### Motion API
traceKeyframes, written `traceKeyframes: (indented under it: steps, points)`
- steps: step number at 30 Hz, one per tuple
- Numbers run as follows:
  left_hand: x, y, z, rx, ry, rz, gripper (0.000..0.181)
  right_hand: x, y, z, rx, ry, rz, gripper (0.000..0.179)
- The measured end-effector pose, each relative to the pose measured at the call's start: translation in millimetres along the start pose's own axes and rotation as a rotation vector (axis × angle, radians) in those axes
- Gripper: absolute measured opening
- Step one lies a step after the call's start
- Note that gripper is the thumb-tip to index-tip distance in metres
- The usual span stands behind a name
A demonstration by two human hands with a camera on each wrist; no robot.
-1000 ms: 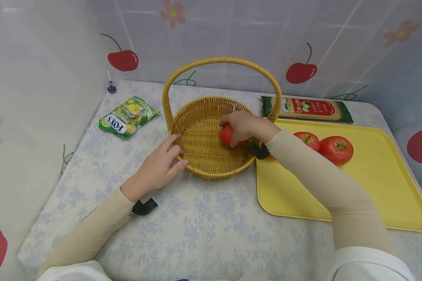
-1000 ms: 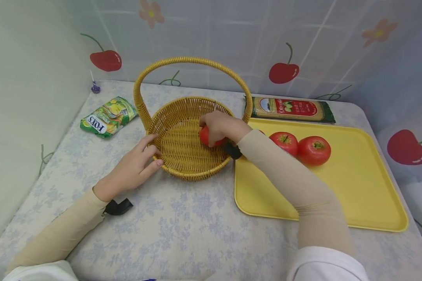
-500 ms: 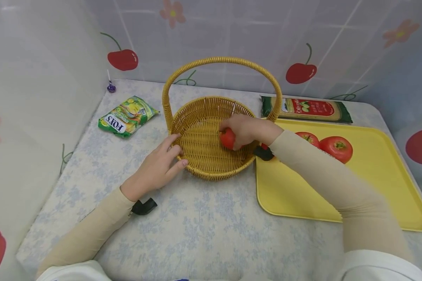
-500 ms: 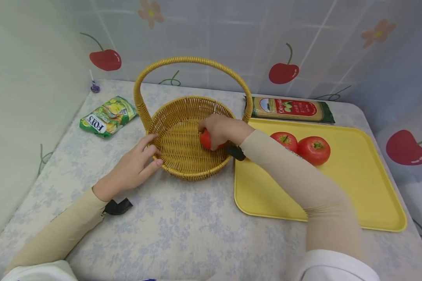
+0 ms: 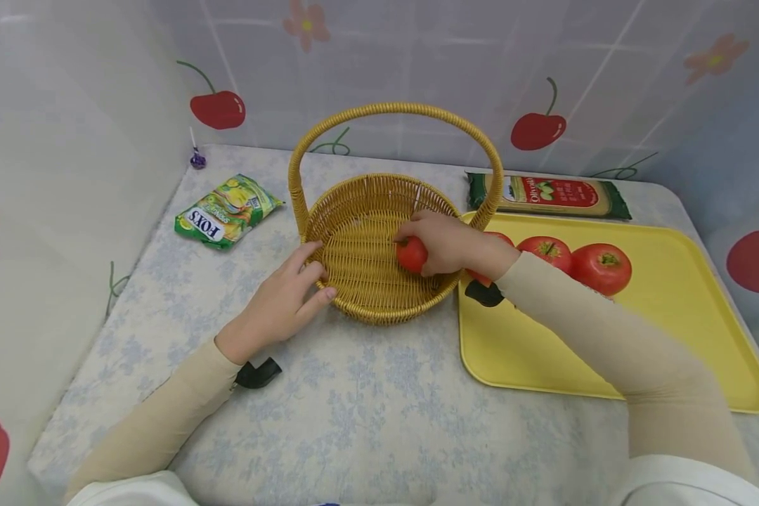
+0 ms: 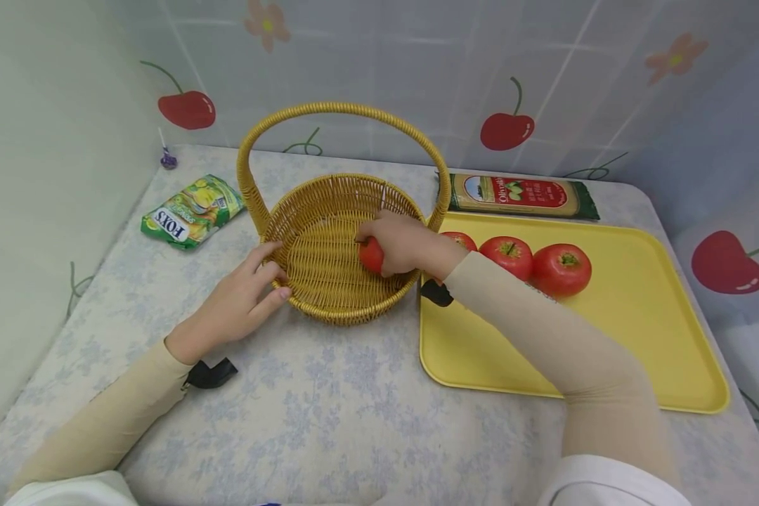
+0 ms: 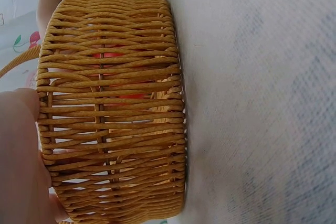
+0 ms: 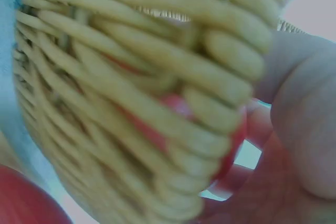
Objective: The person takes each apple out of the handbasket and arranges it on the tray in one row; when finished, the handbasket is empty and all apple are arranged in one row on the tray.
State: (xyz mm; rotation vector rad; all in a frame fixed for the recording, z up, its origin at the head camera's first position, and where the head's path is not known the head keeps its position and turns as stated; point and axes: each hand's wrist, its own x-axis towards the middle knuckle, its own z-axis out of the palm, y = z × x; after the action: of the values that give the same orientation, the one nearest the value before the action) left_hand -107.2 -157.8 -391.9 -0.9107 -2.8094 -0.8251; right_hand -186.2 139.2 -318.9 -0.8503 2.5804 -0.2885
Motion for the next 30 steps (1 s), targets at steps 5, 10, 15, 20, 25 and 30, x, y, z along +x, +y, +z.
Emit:
traceKeyframes:
  steps: [5, 10, 15, 20, 25, 30]
  points:
    - [-0.8, -0.8, -0.3, 0.004, 0.0, -0.001, 0.044, -4.4, 2, 6, 0.018, 0.07, -0.022, 0.06]
    - [-0.4, 0.1, -0.5, 0.0, 0.007, 0.007, 0.046, -8.7, 1, 11, 0.048, 0.109, 0.002, 0.061]
    - [0.1, 0.8, -1.0, -0.002, 0.004, -0.001, 0.039, -10.0, 1, 17, 0.043, 0.158, 0.005, 0.058]
    - [0.6, 1.2, -1.0, -0.003, -0.004, -0.018, 0.031, -11.5, 1, 24, 0.033, 0.216, -0.025, 0.057]
    - [0.4, 1.1, -0.9, -0.004, -0.01, -0.023, 0.03, -12.4, 2, 31, 0.07, 0.265, -0.03, 0.057]
    - [0.4, 1.5, -1.3, -0.007, -0.015, -0.022, 0.03, -14.4, 4, 33, 0.166, 0.311, -0.029, 0.059]
